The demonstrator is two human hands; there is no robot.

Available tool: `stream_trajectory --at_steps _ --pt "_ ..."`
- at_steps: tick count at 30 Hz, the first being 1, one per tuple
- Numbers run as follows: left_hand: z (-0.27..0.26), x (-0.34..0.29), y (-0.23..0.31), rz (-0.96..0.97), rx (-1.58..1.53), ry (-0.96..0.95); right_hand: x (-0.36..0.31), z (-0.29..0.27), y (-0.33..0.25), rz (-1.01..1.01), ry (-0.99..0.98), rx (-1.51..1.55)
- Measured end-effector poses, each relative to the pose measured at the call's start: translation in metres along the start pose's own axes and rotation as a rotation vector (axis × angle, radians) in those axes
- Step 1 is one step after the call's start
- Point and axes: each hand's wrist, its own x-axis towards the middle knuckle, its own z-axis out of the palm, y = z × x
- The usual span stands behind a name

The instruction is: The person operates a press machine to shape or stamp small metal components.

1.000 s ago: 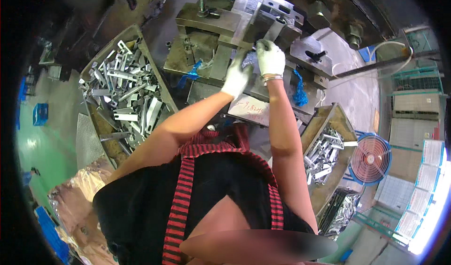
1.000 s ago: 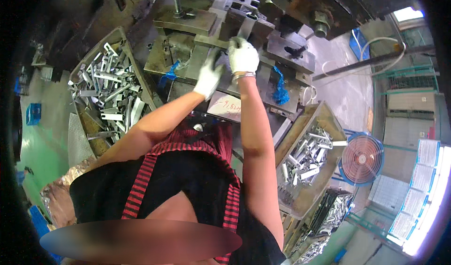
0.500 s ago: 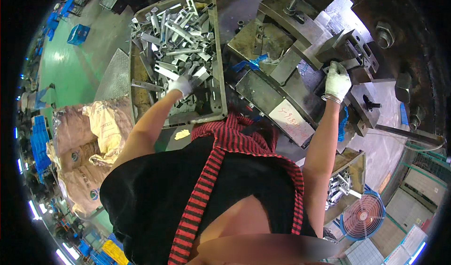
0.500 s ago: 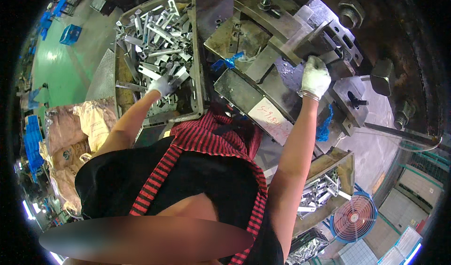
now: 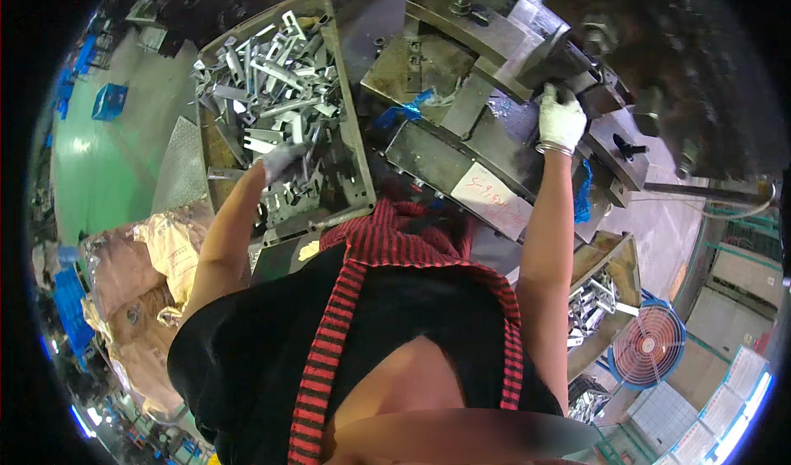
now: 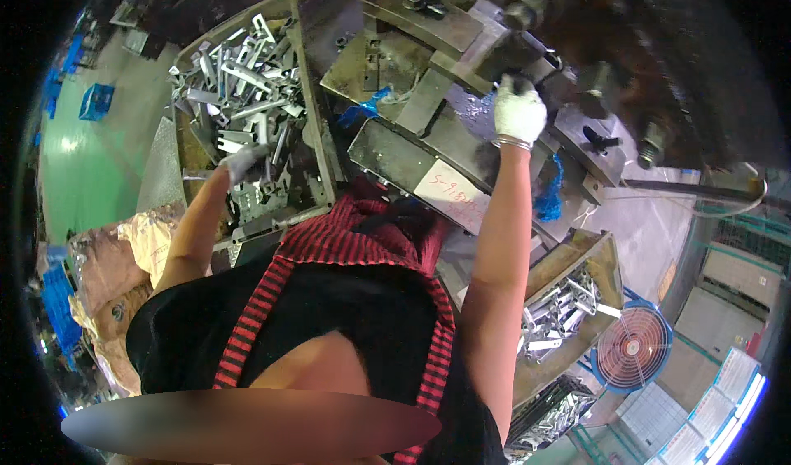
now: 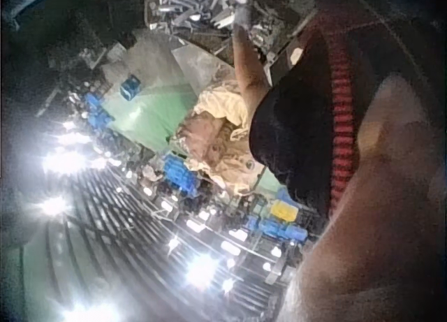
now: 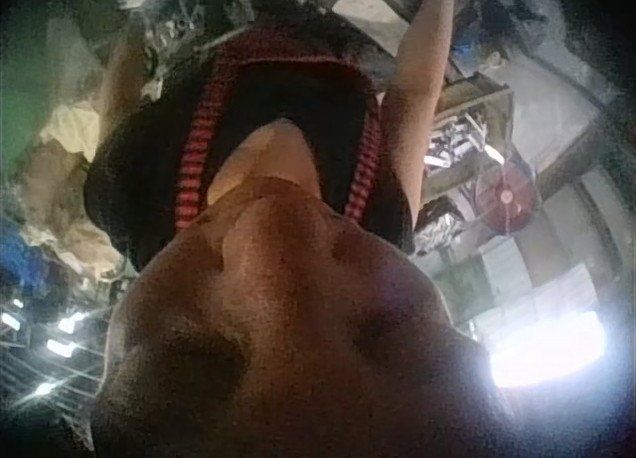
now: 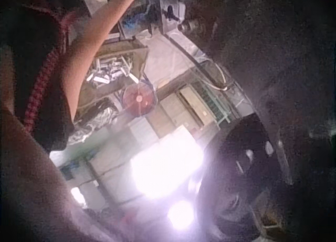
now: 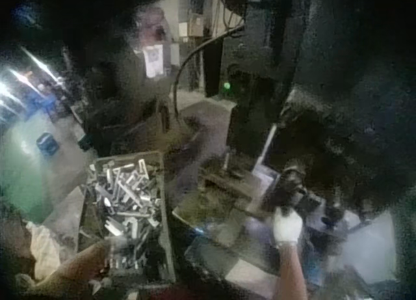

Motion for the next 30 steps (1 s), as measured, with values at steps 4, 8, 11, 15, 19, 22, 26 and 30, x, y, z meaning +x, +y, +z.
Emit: stream_trajectory --at_steps 4,8,11,15,19,22,26,30 --pt "-0.013 -0.005 0.02 0.171 -0.593 -0.034 0.0 0.002 -0.005 -0.025 0.019 -0.056" --pt "0.017 -0.011 0.064 0.498 -0.736 -0.116 -0.007 0.009 0.006 0.004 0.055 -0.047" --pt "0.06 -0.024 0.104 0.532 -0.643 -0.13 -0.013 0.015 0.019 0.11 0.021 0.037" --pt "0.118 -0.044 0.143 0.622 -0.249 -0.107 -0.011 0.018 0.012 0.306 -0.052 0.589" --pt "0.186 -0.038 0.188 0.806 0.11 -0.063 -0.006 0.0 -0.007 0.489 -0.328 0.52" --pt "0.229 -0.027 0.221 0.859 0.276 -0.093 -0.028 -0.022 0.006 0.35 -0.175 0.543" --pt "0.288 -0.01 0.251 1.213 0.424 0.098 -0.063 -0.061 0.078 0.38 0.18 1.151" --pt "0.325 0.01 0.264 1.044 0.27 0.002 -0.112 -0.131 0.164 0.825 0.734 1.48"
